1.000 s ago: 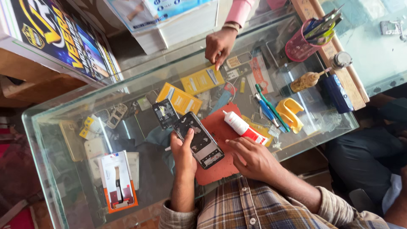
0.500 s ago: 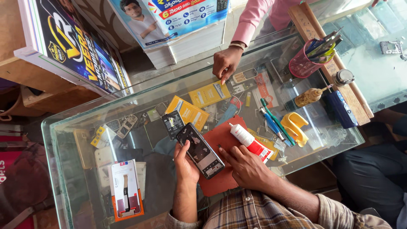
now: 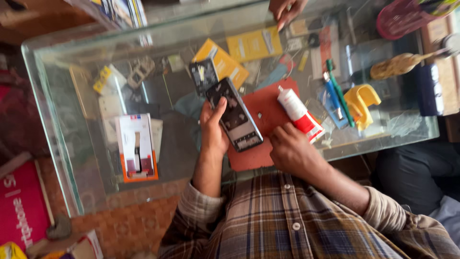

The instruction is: The person cleans a disassembled phone frame with a brush, then applies adhesive from a tube around the frame and presses the frame together by hand. They pick up the glue tube, squeeze adhesive along the frame edges, and reposition the phone while working on a glass display counter.

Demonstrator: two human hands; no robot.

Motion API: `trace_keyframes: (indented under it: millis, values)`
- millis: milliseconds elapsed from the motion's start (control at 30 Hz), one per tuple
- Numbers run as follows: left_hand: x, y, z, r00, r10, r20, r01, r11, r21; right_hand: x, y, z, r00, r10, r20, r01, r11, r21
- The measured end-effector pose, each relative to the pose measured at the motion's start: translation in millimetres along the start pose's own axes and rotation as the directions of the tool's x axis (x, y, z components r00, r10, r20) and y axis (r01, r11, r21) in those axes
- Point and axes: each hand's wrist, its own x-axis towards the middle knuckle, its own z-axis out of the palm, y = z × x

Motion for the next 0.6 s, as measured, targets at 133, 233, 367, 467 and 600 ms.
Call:
trace_keyframes:
  millis: [133,233,367,467,600]
  values:
    - [1.4,-3.5,6.1,0.999,0.043,0.03,-0.045,0.998,0.048,-9.2,5.5,-11.9,0.843,0.328,-0.427,-0.152,0.906,0.396]
    - [-4.3,-2.1,9.8,0.997,0.023,0.07,-0.027,0.998,0.063,-10.0,12.4,-19.3,0.7,0.422,-0.576,-0.259,0.902,0.346]
    - [-2.0,-2.7,16.9,0.995,0.002,0.098,-0.006,0.999,0.043,-4.4,29.3,-15.0,0.688,0.479,-0.545,-0.359,0.878,0.318]
    - [-8.2,-3.4,17.8,0.998,-0.006,0.07,0.012,0.997,-0.078,-5.7,36.9,-3.6,0.699,0.53,-0.48,-0.371,0.843,0.391]
    - [-15.9,3.2,23.5,0.999,0.007,0.047,-0.003,0.996,-0.095,-4.2,47.2,-0.5,0.67,0.559,-0.488,-0.435,0.829,0.352]
